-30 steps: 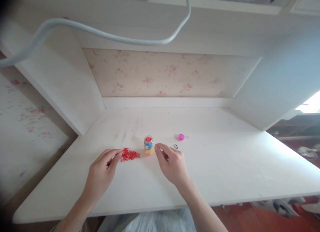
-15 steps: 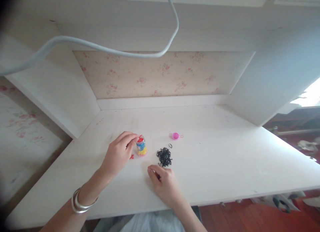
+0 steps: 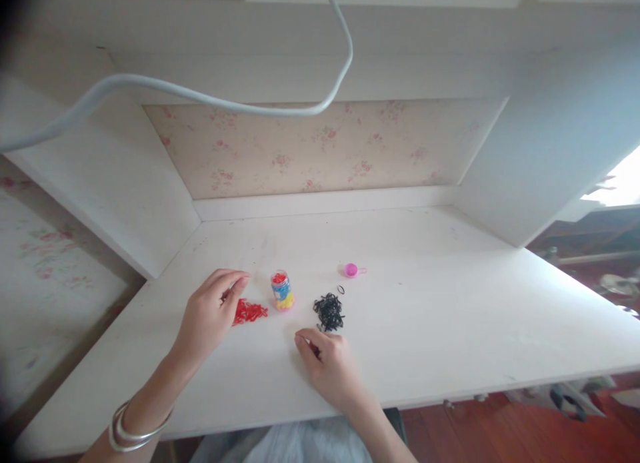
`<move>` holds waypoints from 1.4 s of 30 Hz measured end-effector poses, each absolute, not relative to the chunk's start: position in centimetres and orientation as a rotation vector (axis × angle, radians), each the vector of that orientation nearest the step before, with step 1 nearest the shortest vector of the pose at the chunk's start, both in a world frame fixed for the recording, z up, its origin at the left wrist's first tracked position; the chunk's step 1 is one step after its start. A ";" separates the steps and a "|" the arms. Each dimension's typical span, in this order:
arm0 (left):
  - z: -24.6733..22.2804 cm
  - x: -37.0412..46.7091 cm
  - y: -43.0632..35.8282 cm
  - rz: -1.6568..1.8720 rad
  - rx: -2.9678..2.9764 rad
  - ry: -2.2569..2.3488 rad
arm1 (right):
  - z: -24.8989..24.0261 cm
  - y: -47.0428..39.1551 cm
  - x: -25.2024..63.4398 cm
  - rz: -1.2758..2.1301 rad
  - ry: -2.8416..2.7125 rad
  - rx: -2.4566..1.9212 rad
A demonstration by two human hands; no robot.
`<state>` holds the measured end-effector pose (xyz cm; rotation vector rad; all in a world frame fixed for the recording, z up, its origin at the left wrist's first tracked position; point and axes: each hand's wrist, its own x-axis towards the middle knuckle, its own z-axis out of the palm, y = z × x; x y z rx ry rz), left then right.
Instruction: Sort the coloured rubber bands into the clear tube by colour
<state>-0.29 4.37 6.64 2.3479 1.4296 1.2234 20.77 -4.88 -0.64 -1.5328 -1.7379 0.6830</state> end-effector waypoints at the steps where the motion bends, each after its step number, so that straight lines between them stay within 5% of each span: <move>1: 6.2 -1.0 4.1 1.205 2.331 1.451 | -0.7 -4.8 20.6 0.658 -1.771 -1.558; 15: -1.2 -7.4 0.3 0.875 2.278 1.765 | 1.9 -1.1 13.2 0.239 -2.258 -1.801; 42: -2.0 -8.2 0.1 0.837 2.166 1.796 | 1.0 0.6 9.6 0.086 -2.377 -1.656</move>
